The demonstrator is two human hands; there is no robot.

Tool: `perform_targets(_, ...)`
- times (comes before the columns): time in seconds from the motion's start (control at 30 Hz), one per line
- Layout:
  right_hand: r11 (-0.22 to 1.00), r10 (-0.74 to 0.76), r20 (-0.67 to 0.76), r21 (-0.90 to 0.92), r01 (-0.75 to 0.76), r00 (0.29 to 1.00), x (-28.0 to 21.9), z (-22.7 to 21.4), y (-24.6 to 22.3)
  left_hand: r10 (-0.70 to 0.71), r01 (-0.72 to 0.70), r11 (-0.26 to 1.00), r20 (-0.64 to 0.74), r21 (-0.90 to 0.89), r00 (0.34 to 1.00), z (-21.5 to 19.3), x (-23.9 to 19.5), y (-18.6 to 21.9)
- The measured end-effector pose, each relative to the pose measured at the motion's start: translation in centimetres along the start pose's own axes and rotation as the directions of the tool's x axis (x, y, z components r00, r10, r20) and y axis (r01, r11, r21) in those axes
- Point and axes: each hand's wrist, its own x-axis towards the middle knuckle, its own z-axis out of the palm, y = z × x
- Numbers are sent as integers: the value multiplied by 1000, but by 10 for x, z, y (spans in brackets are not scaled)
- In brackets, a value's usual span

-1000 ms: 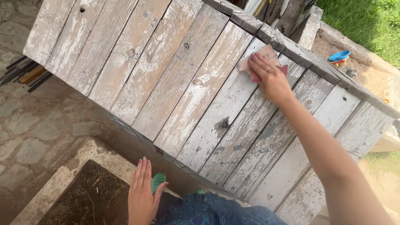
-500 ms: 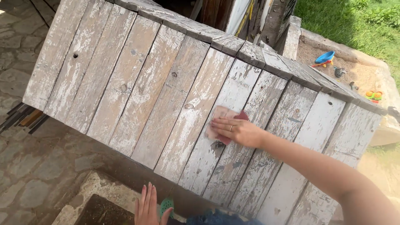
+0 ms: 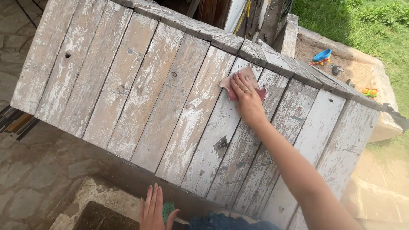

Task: Sanding the wooden planks of a small structure's roof using a piece of sandpaper to remove old finish and smooth the surface.

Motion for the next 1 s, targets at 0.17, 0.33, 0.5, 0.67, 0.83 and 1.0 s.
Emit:
perform_targets(0.17, 982, 184, 20, -49, -182, 983, -54, 35, -73, -39, 38, 998, 23, 45, 999, 34, 3, -16)
perform_targets(0.33, 972, 220, -161, -44, -229, 962, 0, 50, -38, 22, -20, 999, 60, -25, 998, 2, 7, -15)
perform_targets(0.5, 949, 254, -185, -141, -281, 949, -62, 79, -89, 62, -56, 997, -134, 48, 989, 21, 10, -60)
perform_targets(0.67, 902, 399, -225, -77, -425, 889, 9, 52, -42, 60, -57, 998, -74, 36, 995, -4, 19, -67)
perform_targets(0.83, 882, 448, -254, -29, -470, 857, -29, 64, -82, 166, -165, 986, -151, 20, 974, 23, 39, -106)
perform_targets(1.0, 871, 420, -348, -106, -480, 838, 17, 58, -30, 267, -270, 962, -60, -33, 962, 14, 50, -117)
